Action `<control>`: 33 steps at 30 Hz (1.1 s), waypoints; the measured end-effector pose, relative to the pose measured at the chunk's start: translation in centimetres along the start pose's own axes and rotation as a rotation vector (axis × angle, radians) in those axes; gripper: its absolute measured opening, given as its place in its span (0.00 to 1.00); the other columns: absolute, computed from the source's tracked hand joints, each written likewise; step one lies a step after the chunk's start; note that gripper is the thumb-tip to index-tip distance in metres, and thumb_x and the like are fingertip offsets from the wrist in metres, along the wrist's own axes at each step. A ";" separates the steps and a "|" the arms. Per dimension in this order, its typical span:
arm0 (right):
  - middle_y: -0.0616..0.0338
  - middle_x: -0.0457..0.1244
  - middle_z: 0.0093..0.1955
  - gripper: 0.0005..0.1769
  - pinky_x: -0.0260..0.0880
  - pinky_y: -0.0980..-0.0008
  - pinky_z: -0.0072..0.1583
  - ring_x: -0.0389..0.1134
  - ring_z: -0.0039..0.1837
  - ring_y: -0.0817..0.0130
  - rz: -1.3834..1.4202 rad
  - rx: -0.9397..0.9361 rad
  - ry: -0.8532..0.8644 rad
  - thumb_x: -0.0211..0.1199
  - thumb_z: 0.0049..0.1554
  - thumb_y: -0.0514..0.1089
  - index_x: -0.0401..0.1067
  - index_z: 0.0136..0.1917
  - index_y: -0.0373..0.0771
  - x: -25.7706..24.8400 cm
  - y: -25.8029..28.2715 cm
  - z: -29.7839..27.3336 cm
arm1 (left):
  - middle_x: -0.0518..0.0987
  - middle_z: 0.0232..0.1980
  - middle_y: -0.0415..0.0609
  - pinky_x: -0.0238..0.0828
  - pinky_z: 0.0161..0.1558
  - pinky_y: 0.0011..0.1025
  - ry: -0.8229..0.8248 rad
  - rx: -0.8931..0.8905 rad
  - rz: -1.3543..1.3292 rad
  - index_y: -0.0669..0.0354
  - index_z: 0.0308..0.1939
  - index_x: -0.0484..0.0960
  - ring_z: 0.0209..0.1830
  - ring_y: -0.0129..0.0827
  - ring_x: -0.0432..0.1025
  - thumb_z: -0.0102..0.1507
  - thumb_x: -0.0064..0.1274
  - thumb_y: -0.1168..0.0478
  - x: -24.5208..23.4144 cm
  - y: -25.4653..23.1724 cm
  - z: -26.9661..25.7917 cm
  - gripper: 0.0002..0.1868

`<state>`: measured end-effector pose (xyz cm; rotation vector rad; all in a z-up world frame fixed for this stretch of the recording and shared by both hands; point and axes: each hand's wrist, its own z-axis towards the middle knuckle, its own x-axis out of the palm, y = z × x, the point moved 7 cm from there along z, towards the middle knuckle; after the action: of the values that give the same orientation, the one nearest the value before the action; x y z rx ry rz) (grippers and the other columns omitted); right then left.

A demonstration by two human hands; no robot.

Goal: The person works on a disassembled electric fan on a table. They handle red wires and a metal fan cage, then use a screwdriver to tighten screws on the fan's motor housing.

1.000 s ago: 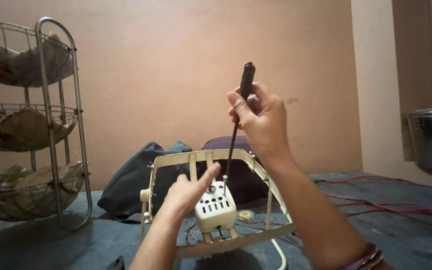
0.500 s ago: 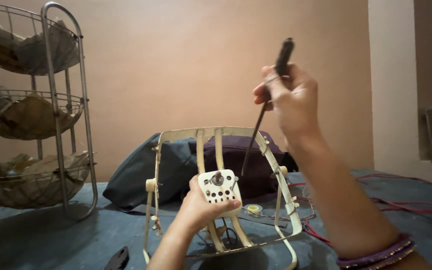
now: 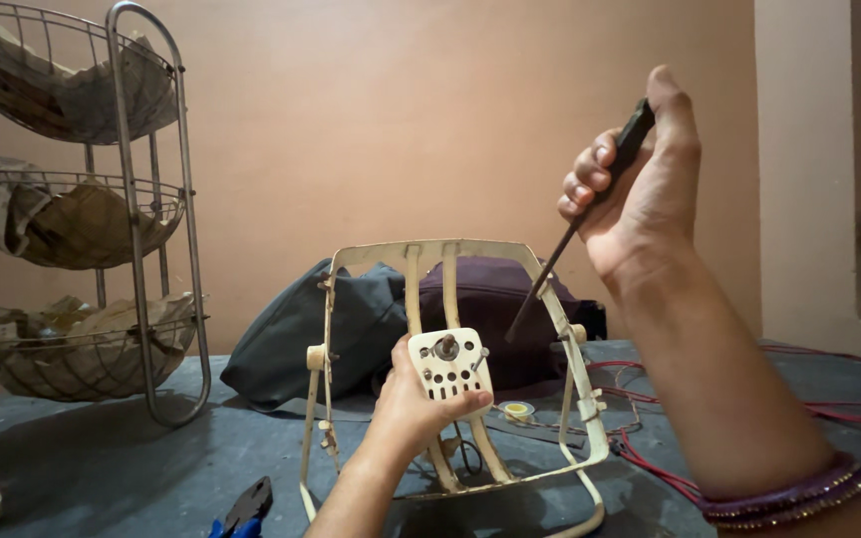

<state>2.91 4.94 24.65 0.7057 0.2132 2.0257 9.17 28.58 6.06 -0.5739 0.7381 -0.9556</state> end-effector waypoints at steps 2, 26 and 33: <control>0.65 0.47 0.24 0.27 0.50 0.64 0.36 0.50 0.29 0.68 -0.011 -0.030 0.048 0.52 0.56 0.67 0.55 0.28 0.48 0.9 0.8 -0.4 | 0.84 0.53 0.49 0.77 0.55 0.34 -0.004 -0.005 0.002 0.55 0.71 0.56 0.52 0.36 0.81 0.39 0.75 0.48 -0.1 -0.1 -0.1 0.61; 0.65 0.47 0.23 0.18 0.51 0.65 0.34 0.48 0.27 0.70 0.010 -0.194 0.073 0.49 0.56 0.53 0.54 0.27 0.46 6.1 3.1 -3.9 | 0.83 0.54 0.49 0.78 0.54 0.34 -0.002 0.015 -0.033 0.55 0.72 0.54 0.52 0.36 0.82 0.41 0.75 0.51 0.0 -0.3 -0.3 0.61; 0.65 0.47 0.24 0.19 0.52 0.65 0.34 0.47 0.27 0.71 0.003 -0.208 0.058 0.50 0.57 0.54 0.54 0.28 0.46 6.0 2.9 -4.0 | 0.82 0.54 0.49 0.79 0.53 0.34 0.009 -0.008 -0.030 0.54 0.72 0.53 0.51 0.36 0.82 0.41 0.75 0.51 0.0 -0.4 -0.4 0.62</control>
<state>-3.72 8.92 24.94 0.5182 0.0339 2.0372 8.65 28.39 6.06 -0.5892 0.7437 -0.9837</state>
